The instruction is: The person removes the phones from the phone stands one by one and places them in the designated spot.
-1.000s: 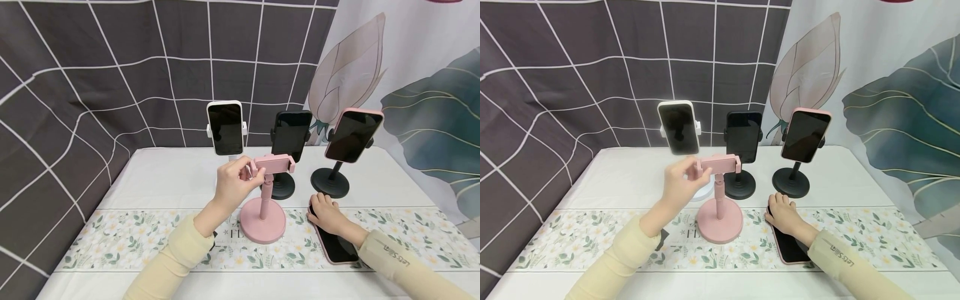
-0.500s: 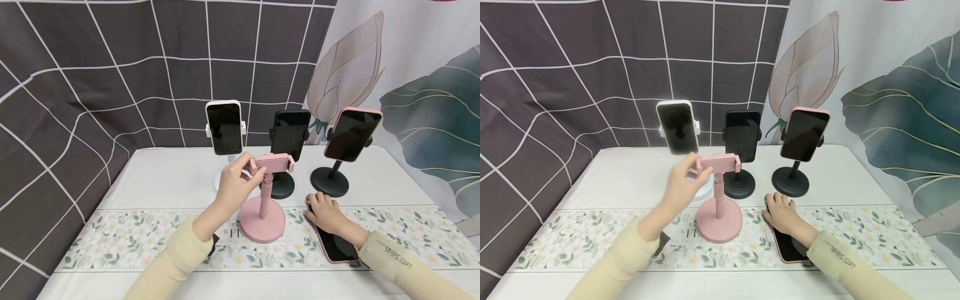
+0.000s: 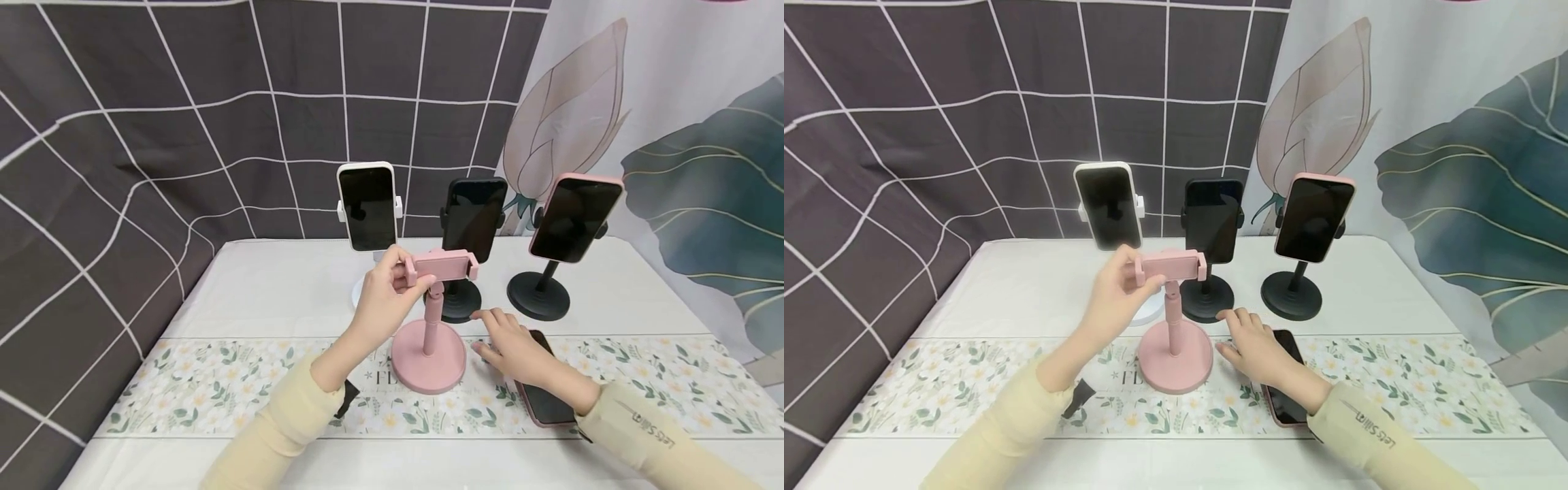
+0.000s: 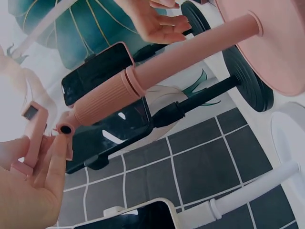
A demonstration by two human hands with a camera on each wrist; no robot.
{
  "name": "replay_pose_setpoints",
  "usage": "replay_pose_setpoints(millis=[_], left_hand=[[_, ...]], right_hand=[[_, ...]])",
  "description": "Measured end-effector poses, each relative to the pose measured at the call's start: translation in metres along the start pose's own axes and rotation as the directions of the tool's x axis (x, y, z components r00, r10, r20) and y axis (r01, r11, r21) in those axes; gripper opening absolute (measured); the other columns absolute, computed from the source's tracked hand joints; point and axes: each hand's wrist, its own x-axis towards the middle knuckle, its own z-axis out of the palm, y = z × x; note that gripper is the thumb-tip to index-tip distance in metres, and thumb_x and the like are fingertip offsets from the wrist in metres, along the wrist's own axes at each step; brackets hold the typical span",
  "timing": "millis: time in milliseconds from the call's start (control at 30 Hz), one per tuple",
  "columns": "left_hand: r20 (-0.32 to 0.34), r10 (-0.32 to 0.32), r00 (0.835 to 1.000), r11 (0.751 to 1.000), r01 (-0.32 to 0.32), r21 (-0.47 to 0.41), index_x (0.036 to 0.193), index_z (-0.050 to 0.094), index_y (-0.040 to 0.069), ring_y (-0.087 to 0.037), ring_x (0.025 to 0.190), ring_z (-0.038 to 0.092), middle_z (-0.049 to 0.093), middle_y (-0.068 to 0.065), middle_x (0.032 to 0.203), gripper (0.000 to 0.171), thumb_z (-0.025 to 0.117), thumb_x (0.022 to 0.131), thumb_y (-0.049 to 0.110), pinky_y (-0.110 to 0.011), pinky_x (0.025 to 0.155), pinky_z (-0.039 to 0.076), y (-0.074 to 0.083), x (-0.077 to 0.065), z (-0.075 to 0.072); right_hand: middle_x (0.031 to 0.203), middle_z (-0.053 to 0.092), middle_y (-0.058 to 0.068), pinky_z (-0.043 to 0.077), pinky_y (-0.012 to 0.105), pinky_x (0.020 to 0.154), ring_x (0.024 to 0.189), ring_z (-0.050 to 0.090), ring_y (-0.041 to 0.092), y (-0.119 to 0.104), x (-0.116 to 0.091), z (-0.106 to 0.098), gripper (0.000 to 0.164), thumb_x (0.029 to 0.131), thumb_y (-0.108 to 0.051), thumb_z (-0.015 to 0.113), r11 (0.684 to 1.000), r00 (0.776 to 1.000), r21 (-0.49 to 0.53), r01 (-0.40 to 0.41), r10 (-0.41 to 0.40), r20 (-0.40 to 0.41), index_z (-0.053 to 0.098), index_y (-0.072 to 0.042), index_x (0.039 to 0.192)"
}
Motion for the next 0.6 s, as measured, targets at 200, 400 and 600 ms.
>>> replay_pose_setpoints(millis=[200, 400, 600], left_hand=[[-0.009, -0.094, 0.996, 0.990, 0.092, -0.107, 0.089, 0.041, -0.002, -0.022, 0.080, 0.065, 0.064, -0.030, 0.090, 0.022, 0.061, 0.080, 0.000, -0.034, 0.070, 0.057, 0.003, -0.005, -0.018], [-0.063, -0.187, 0.980, 0.979, 0.181, -0.099, 0.101, 0.042, -0.006, -0.027, 0.080, 0.064, 0.060, -0.032, 0.098, 0.023, 0.056, 0.082, -0.005, -0.026, 0.073, 0.056, 0.012, -0.020, -0.050], [-0.180, -0.159, 0.971, 0.986, 0.149, -0.069, 0.104, 0.042, -0.007, -0.016, 0.075, 0.063, 0.061, -0.010, 0.093, 0.024, 0.053, 0.082, -0.009, -0.020, 0.072, 0.054, 0.019, -0.033, -0.093]], right_hand=[[0.112, 0.051, 0.020, 0.043, 0.057, 0.078, 0.099, 0.046, 0.035, -0.014, 0.002, -0.001, 0.044, 0.087, -0.022, 0.056, 0.998, 0.999, 0.050, 0.031, -0.030, -0.014, 0.040, -0.004, 0.124], [0.112, 0.051, 0.018, 0.042, 0.057, 0.081, 0.102, 0.046, 0.035, -0.019, -0.002, -0.001, 0.042, 0.088, -0.022, 0.055, 0.996, 0.999, 0.075, 0.049, -0.047, -0.020, 0.040, -0.005, 0.124], [0.114, 0.052, 0.018, 0.042, 0.057, 0.082, 0.104, 0.046, 0.035, -0.019, -0.003, -0.002, 0.042, 0.088, -0.020, 0.056, 0.995, 0.997, 0.077, 0.065, -0.062, -0.035, 0.040, -0.005, 0.123]])
